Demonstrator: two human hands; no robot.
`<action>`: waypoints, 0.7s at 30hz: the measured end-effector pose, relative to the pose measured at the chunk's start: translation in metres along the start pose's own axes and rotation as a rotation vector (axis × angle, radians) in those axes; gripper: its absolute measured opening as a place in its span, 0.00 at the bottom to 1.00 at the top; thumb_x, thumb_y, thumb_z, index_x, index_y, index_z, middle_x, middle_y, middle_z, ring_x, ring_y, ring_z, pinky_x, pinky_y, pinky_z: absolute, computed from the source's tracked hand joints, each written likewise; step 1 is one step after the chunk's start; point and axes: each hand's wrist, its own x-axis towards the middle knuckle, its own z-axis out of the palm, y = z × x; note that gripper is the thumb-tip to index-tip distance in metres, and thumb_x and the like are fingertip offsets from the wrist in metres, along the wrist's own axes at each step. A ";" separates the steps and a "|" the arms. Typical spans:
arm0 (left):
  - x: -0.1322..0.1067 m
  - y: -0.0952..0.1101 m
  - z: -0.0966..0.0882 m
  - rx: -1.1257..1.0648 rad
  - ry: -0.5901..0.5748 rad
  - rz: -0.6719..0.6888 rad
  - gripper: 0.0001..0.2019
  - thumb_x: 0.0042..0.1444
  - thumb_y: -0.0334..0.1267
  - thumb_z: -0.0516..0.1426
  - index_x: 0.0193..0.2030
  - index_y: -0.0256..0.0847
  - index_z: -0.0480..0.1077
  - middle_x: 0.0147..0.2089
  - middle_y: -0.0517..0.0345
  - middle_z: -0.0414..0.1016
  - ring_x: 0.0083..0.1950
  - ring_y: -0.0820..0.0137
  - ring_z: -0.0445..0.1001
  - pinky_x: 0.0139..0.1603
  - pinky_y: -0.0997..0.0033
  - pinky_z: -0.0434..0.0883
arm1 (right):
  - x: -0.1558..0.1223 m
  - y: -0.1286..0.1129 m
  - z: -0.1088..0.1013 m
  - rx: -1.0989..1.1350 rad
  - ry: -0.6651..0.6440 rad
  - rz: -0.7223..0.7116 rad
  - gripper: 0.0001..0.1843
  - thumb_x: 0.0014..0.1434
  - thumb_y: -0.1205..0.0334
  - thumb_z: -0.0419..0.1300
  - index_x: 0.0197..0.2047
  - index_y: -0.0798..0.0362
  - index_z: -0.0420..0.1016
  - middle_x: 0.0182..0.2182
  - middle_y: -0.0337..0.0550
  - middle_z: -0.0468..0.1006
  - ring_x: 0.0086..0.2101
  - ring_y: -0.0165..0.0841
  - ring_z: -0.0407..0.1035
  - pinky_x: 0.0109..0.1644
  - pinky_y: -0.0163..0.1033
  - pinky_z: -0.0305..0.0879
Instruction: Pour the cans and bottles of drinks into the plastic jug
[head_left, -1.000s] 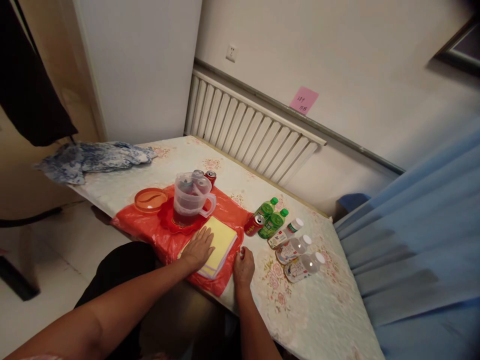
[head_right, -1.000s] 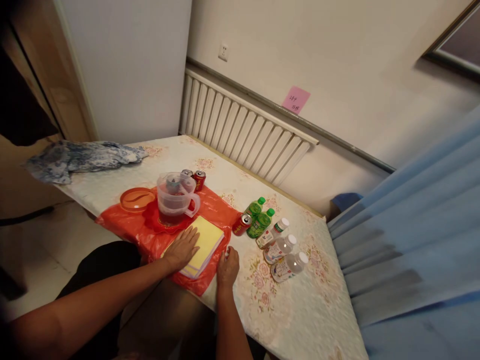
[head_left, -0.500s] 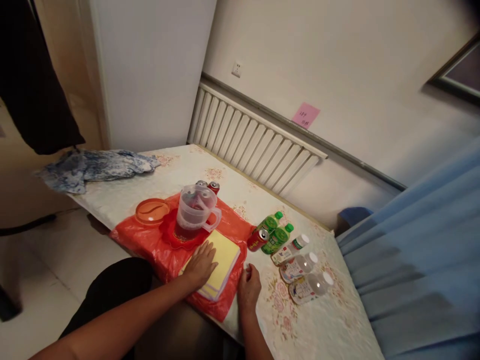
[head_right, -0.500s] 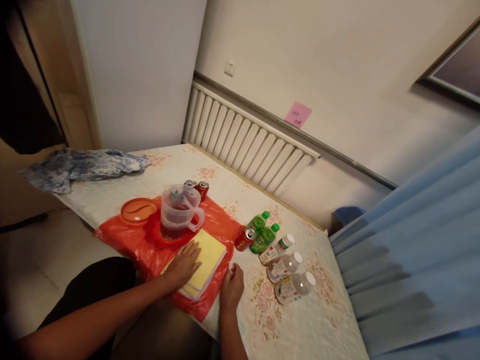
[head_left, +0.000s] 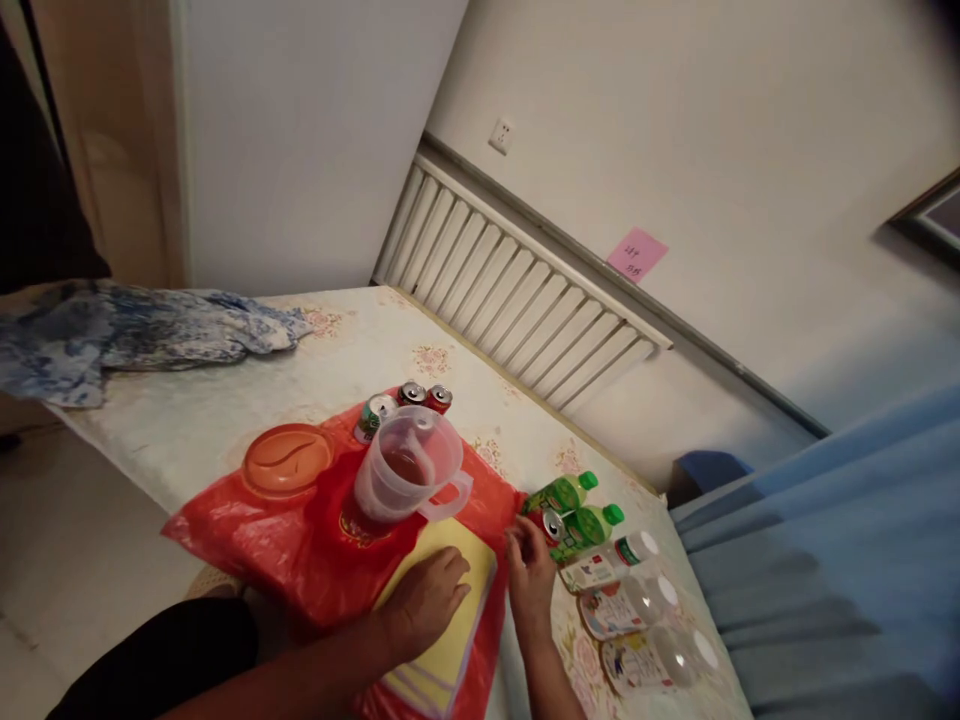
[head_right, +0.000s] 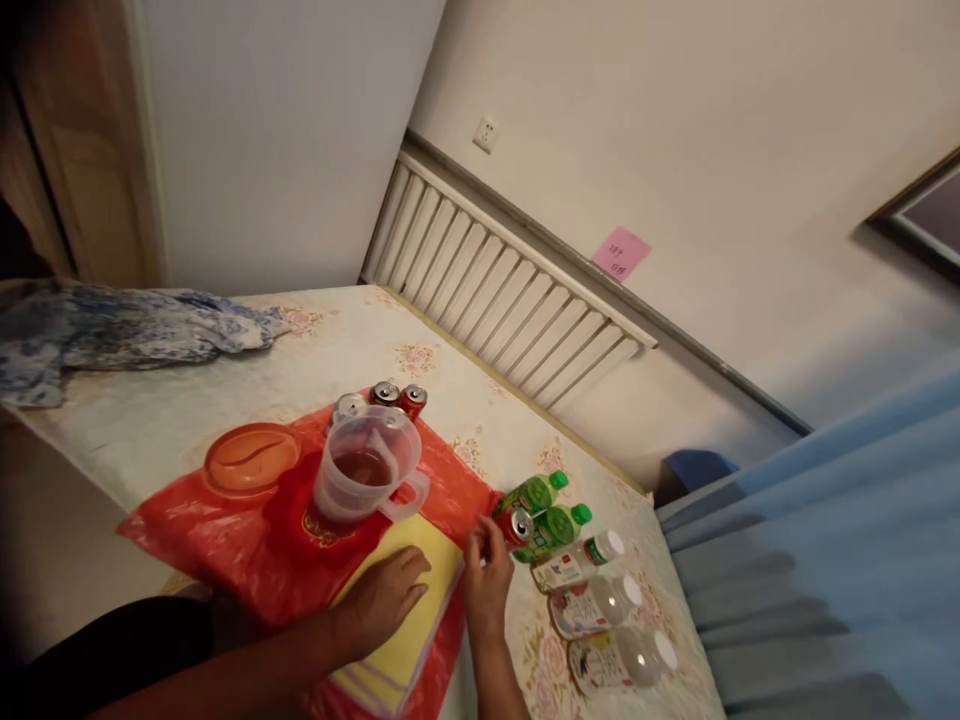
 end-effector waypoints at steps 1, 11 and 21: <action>0.000 0.001 -0.004 -0.053 -0.022 -0.008 0.12 0.65 0.34 0.48 0.46 0.43 0.72 0.44 0.51 0.77 0.46 0.64 0.74 0.51 0.63 0.72 | 0.019 -0.009 0.010 0.007 -0.057 -0.019 0.20 0.56 0.53 0.60 0.47 0.57 0.77 0.33 0.48 0.81 0.32 0.37 0.75 0.36 0.39 0.70; 0.001 0.005 -0.041 -0.337 -0.205 -0.151 0.10 0.59 0.32 0.54 0.45 0.43 0.72 0.44 0.57 0.78 0.45 0.65 0.74 0.48 0.67 0.69 | 0.171 -0.060 0.141 -0.112 -0.348 -0.121 0.28 0.50 0.58 0.65 0.56 0.53 0.73 0.44 0.48 0.80 0.37 0.36 0.74 0.43 0.42 0.73; 0.001 -0.001 -0.040 -0.363 -0.264 -0.128 0.08 0.57 0.36 0.57 0.44 0.46 0.72 0.43 0.60 0.77 0.45 0.65 0.74 0.47 0.69 0.67 | 0.211 -0.055 0.219 -0.271 -0.556 -0.228 0.29 0.45 0.64 0.70 0.52 0.50 0.75 0.48 0.42 0.80 0.48 0.39 0.73 0.57 0.46 0.67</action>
